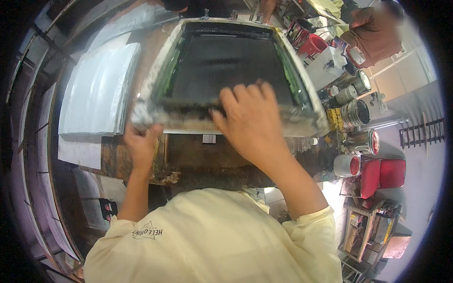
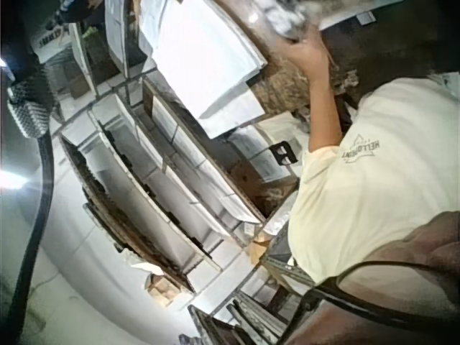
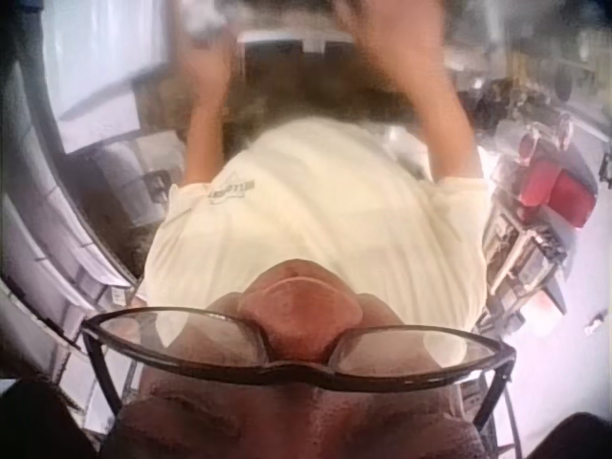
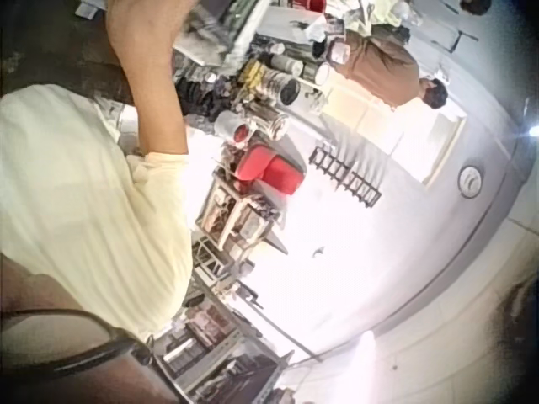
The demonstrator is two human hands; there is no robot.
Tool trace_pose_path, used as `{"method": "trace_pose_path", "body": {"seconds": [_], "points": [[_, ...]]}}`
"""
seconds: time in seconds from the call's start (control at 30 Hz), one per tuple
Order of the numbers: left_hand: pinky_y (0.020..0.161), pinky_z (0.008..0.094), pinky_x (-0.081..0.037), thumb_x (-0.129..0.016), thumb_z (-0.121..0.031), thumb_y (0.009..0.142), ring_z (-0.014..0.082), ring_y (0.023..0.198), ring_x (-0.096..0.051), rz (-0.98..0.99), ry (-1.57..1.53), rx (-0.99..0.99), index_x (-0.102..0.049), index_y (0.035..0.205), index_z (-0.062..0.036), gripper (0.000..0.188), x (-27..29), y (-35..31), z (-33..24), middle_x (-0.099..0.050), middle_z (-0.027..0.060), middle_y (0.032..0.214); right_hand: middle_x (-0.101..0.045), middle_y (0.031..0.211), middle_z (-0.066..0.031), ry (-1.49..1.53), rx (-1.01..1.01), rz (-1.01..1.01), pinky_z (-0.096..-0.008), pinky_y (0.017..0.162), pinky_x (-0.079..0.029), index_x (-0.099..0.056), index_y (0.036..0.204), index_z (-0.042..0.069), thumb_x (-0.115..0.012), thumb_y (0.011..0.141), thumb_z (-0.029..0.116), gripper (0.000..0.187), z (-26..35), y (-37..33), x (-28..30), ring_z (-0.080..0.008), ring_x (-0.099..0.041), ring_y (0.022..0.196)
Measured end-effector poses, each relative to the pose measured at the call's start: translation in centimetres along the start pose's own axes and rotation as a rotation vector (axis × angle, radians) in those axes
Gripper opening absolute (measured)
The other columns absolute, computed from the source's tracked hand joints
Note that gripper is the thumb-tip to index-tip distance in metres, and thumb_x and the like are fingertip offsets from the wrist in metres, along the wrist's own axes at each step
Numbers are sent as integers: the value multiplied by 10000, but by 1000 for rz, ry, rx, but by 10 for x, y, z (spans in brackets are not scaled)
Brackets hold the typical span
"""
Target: The person performs screen printing on envelopes by aligning the item under the screen and pulling ink across with a squeegee before lifting the frame to repeat the process.
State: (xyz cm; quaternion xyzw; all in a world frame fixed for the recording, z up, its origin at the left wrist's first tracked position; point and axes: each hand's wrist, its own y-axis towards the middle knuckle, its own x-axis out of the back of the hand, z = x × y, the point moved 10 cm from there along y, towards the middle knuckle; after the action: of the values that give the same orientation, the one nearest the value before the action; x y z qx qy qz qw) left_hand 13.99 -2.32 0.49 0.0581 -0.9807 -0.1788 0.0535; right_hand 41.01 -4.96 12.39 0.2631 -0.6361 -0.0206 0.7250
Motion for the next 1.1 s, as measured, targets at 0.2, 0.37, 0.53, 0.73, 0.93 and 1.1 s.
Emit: {"method": "trace_pose_path", "body": {"seconds": [0.2,0.37,0.53,0.73,0.93,1.1], "points": [[1233,495,-338,-790,-461,1000,351,1468,-466,25,99,-173,-283,1718,-27,980,-23,34,-36,-497,234,1570,-663,906,-107,-181,42,-369,-498,863,-429,-697,1087,78,-692,959,361,310,-5,75,79,-332,-668,947],[1280,731,40,-587,-738,1009,488,1672,-95,488,1229,65,-243,1721,8,1087,-73,-62,54,-155,314,1788,-712,893,-206,-134,139,-445,-509,813,-477,-730,1050,64,-656,988,389,339,-13,110,108,-425,-691,875],[1242,773,105,-540,-826,968,481,1682,-56,508,1155,151,-226,1724,25,1180,-79,-91,85,-141,269,1810,-668,619,-177,127,-53,-361,-447,641,-552,-703,768,-49,-620,920,278,370,-33,146,123,-300,-687,589],[1266,756,71,-619,-752,974,468,1680,-94,434,1078,101,-309,1685,64,1126,-87,-62,60,-248,252,1788,-651,585,-150,119,-115,-471,-401,574,-533,-710,766,-56,-620,916,257,359,-29,149,128,-257,-666,540],[1286,733,24,-674,-699,971,479,1668,-138,463,1110,115,-381,1634,107,1085,-87,-71,63,-282,249,1778,-649,568,-136,290,83,-457,-375,542,-528,-717,764,-56,-622,919,259,364,-15,147,141,-229,-653,516],[1196,597,-391,-765,-455,1007,429,1458,-513,316,834,14,-512,1545,109,820,-93,-32,23,-464,273,1660,-666,589,-121,142,-46,-400,-359,543,-533,-725,757,-36,-619,939,274,375,-19,143,139,-203,-655,530]]}}
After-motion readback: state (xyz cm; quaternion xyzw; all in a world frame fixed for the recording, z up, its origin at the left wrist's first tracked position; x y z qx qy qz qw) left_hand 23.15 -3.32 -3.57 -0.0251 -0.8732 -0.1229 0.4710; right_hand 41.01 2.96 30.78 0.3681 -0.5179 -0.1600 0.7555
